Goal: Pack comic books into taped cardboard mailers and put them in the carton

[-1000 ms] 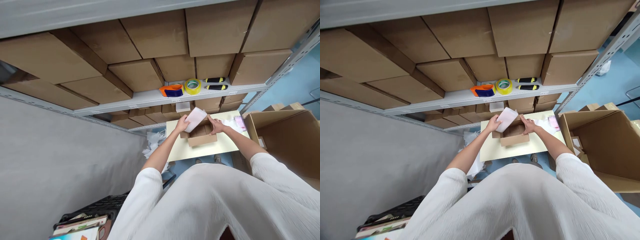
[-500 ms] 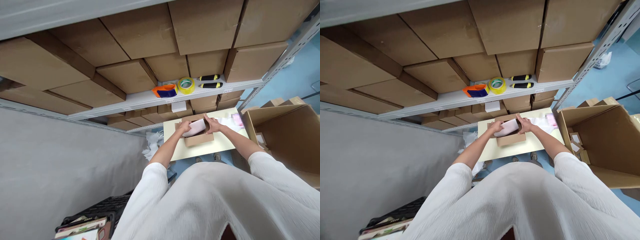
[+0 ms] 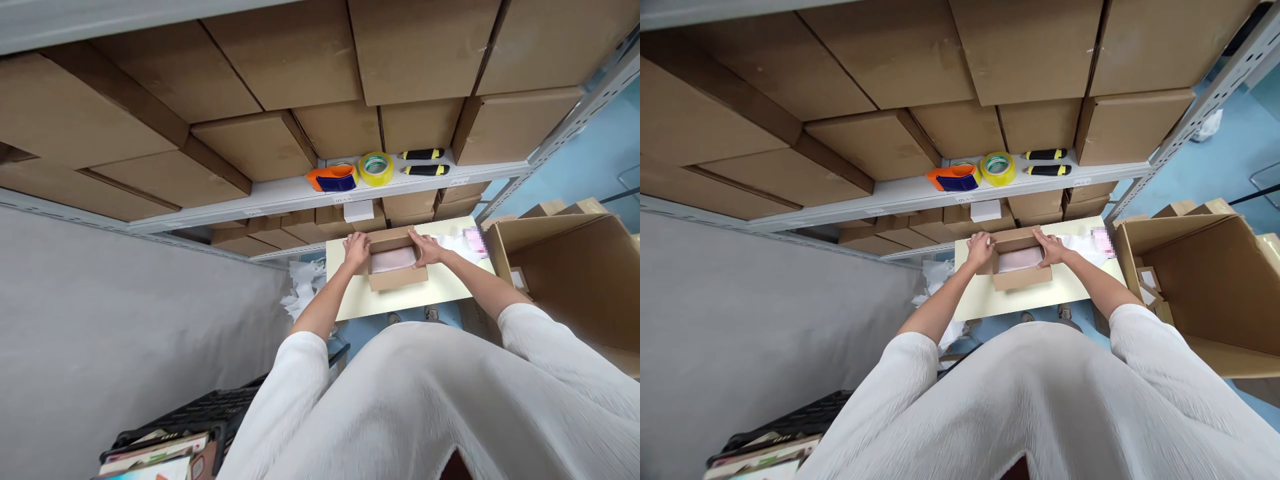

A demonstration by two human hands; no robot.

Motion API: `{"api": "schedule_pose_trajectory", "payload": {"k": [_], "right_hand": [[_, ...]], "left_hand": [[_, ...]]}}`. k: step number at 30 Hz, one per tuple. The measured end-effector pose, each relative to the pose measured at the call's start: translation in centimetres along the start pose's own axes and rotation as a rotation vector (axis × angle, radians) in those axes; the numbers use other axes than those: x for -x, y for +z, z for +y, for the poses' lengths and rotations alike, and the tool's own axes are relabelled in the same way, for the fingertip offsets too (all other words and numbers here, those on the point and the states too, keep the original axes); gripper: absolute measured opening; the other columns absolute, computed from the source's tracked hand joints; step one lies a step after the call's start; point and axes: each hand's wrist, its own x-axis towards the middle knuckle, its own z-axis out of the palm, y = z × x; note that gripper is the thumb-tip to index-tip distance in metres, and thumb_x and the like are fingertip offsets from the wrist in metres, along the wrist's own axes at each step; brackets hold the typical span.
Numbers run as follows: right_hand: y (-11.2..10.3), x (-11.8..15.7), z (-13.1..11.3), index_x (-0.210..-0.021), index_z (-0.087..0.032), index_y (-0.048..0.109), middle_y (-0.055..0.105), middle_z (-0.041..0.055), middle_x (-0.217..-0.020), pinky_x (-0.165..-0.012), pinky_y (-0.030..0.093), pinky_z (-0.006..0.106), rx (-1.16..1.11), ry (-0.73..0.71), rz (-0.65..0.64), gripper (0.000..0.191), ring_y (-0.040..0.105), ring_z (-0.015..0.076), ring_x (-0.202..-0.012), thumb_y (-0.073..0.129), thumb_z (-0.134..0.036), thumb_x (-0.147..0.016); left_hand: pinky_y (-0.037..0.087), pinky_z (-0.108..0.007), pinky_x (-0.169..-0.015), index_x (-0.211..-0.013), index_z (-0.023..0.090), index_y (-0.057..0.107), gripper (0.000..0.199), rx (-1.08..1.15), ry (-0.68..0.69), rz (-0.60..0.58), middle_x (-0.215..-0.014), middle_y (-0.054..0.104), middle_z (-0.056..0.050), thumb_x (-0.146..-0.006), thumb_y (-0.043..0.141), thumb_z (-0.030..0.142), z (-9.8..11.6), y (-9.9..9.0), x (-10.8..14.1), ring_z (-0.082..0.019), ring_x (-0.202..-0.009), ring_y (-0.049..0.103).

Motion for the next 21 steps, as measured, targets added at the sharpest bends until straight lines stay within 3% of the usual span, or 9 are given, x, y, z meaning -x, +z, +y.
{"api": "schedule_pose_trajectory", "payload": {"k": [5, 9, 12, 15, 17, 21], "right_hand": [[-0.2, 0.0, -0.1, -0.177, -0.042, -0.012, 0.011, 0.011, -0.187, -0.126, 0.022, 0.071, 0.044, 0.006, -0.001, 0.159, 0.026, 0.0545, -0.16, 0.096, -0.064, -0.063], [-0.5, 0.5, -0.4, -0.177, -0.042, -0.012, 0.002, 0.0103, -0.188, -0.125, 0.024, 0.072, 0.073, 0.023, 0.005, 0.157, 0.026, 0.0546, -0.16, 0.095, -0.065, -0.064], [-0.6, 1.0, -0.6, -0.177, -0.043, -0.013, -0.006, 0.0097, -0.188, -0.125, 0.026, 0.072, 0.069, 0.032, 0.012, 0.155, 0.024, 0.0539, -0.162, 0.093, -0.066, -0.066], [-0.8, 1.6, -0.9, -0.177, -0.042, -0.013, -0.008, 0.0108, -0.187, -0.126, 0.026, 0.071, 0.068, 0.047, 0.022, 0.153, 0.021, 0.0528, -0.164, 0.091, -0.067, -0.068], [-1.1, 2.0, -1.1, -0.178, -0.04, -0.01, -0.005, 0.0125, -0.187, -0.127, 0.024, 0.071, 0.074, 0.067, 0.038, 0.149, 0.021, 0.0518, -0.164, 0.089, -0.068, -0.07], [-1.8, 2.6, -1.2, -0.18, -0.032, 0.005, 0.008, 0.016, -0.186, -0.129, 0.023, 0.071, 0.076, 0.151, 0.151, 0.119, 0.021, 0.0493, -0.165, 0.067, -0.075, -0.087]], "left_hand": [[0.043, -0.057, -0.115, -0.136, 0.025, 0.065, 0.048, 0.135, -0.139, 0.162, -0.15, 0.058, -0.015, -0.089, 0.065, 0.014, -2.6, 0.0, 1.3, -0.04, -0.138, 0.053], [0.052, -0.048, -0.109, -0.144, 0.022, 0.058, 0.054, 0.373, -0.235, 0.23, -0.148, 0.058, -0.016, -0.091, 0.066, 0.02, -4.0, 0.7, 2.5, -0.028, -0.11, 0.068], [0.057, -0.04, -0.097, -0.14, 0.023, 0.059, 0.048, 0.558, -0.322, 0.225, -0.13, 0.068, -0.011, -0.092, 0.065, 0.025, -4.4, 1.2, 3.0, -0.022, -0.093, 0.069], [0.057, -0.037, -0.092, -0.129, 0.024, 0.064, 0.037, 0.688, -0.377, 0.231, -0.11, 0.072, -0.006, -0.092, 0.065, 0.028, -4.4, 1.7, 3.1, -0.022, -0.095, 0.069], [0.057, -0.037, -0.093, -0.122, 0.024, 0.066, 0.03, 0.727, -0.383, 0.258, -0.108, 0.073, -0.006, -0.093, 0.064, 0.029, -4.4, 2.0, 3.3, -0.023, -0.099, 0.069], [0.058, -0.038, -0.091, -0.117, 0.024, 0.067, 0.025, 0.758, -0.373, 0.281, -0.109, 0.073, -0.008, -0.095, 0.06, 0.034, -4.4, 2.4, 3.5, -0.023, -0.099, 0.07]]}}
